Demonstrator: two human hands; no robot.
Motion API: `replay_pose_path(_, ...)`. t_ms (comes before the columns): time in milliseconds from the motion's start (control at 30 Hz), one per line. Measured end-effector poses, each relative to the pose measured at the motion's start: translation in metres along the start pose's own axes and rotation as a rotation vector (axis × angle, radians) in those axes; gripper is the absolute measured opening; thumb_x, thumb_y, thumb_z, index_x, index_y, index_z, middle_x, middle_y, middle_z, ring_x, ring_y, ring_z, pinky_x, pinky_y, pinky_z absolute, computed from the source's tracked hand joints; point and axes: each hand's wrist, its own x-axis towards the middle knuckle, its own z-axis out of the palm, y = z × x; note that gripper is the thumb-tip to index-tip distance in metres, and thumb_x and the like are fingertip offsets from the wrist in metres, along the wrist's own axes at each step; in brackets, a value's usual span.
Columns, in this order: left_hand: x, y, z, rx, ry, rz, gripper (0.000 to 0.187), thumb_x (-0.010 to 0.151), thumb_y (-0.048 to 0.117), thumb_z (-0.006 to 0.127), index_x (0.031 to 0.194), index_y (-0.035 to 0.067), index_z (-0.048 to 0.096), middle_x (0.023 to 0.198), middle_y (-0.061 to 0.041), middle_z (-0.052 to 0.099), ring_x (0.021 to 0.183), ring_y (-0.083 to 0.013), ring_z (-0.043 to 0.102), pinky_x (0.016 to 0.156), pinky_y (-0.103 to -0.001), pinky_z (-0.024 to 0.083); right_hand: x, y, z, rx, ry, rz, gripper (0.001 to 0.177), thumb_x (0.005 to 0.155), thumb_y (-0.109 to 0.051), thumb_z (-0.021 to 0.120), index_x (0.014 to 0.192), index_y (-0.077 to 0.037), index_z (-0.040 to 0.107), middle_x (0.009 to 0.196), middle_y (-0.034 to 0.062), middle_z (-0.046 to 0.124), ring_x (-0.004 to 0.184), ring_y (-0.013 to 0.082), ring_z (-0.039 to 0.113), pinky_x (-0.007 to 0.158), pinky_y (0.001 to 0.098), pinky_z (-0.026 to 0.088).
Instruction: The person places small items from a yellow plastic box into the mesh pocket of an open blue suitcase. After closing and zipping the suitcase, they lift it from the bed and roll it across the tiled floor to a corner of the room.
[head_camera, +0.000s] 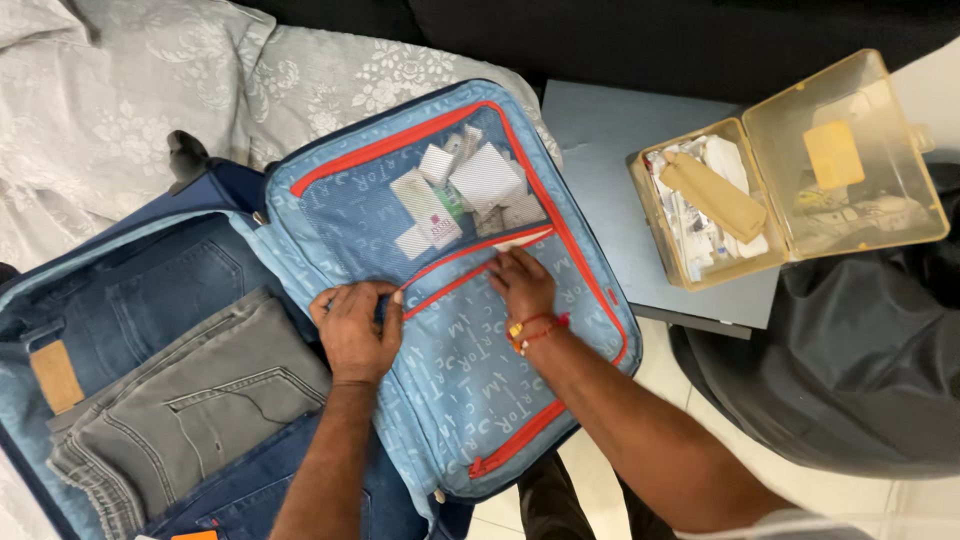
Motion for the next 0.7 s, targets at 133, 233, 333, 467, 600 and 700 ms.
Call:
replay_pose_path(133,0.0,0.002,0.0,0.0,0.041,0.06,0.01,0.093,0.021,0.073,0.091,0.012,0.068,0.092,-0.004,0.073,0.092,-0.0246,0.066,0.102,-0.043,0.037,0.003,-0.019,0.03,0.071,-0.148,-0.027,0.032,0.092,0.003,0.063,0.124,-0.002,0.059,0.116,0.0074,0.065,0.107,0.0241,0.066,0.092,0.0432,0.057)
replay_pose_path(233,0.0,0.004,-0.001,0.003,0.038,0.067,0.01,0.094,0.02,0.072,0.092,0.012,0.067,0.093,-0.003,0.073,0.092,-0.0245,0.066,0.103,-0.042,0.037,-0.002,-0.035,0.035,0.035,-0.154,0.029,0.031,0.091,0.003,0.061,0.122,-0.003,0.061,0.113,0.0067,0.066,0.105,0.0229,0.067,0.09,0.0428,0.058)
replay_pose_path(333,0.0,0.004,-0.001,0.008,0.028,0.062,0.011,0.093,0.02,0.072,0.091,0.012,0.066,0.092,-0.003,0.073,0.091,-0.0245,0.066,0.103,-0.043,0.037,-0.025,-0.042,0.02,-0.03,-0.144,0.068,0.032,0.091,-0.003,0.063,0.123,-0.003,0.064,0.113,0.0067,0.071,0.101,0.0215,0.071,0.087,0.0404,0.059)
replay_pose_path(467,0.001,0.004,0.001,0.011,0.016,0.042,0.011,0.092,0.02,0.073,0.09,0.011,0.067,0.089,-0.003,0.072,0.089,-0.0237,0.066,0.103,-0.043,0.037,-0.045,-0.071,-0.04,-0.216,-0.178,0.119,0.03,0.093,-0.011,0.068,0.122,-0.004,0.068,0.107,0.0057,0.076,0.092,0.0193,0.075,0.08,0.0341,0.058)
replay_pose_path(600,-0.001,0.003,0.001,0.037,0.018,0.052,0.011,0.092,0.02,0.074,0.09,0.011,0.067,0.09,-0.003,0.073,0.089,-0.0243,0.066,0.105,-0.043,0.037,-0.014,-0.146,-0.114,-0.686,-0.132,-0.7,0.02,0.095,-0.009,0.066,0.111,-0.003,0.076,0.103,0.0039,0.076,0.093,0.0148,0.069,0.085,0.0273,0.056)
replay_pose_path(700,-0.002,0.003,0.001,0.039,0.01,0.037,0.013,0.093,0.022,0.074,0.09,0.011,0.067,0.089,-0.003,0.072,0.089,-0.0239,0.066,0.105,-0.043,0.037,-0.003,-0.226,-0.159,-1.359,0.219,-1.055,0.031,0.092,-0.01,0.071,0.123,-0.009,0.074,0.114,0.0146,0.072,0.106,0.0331,0.067,0.096,0.0425,0.052)
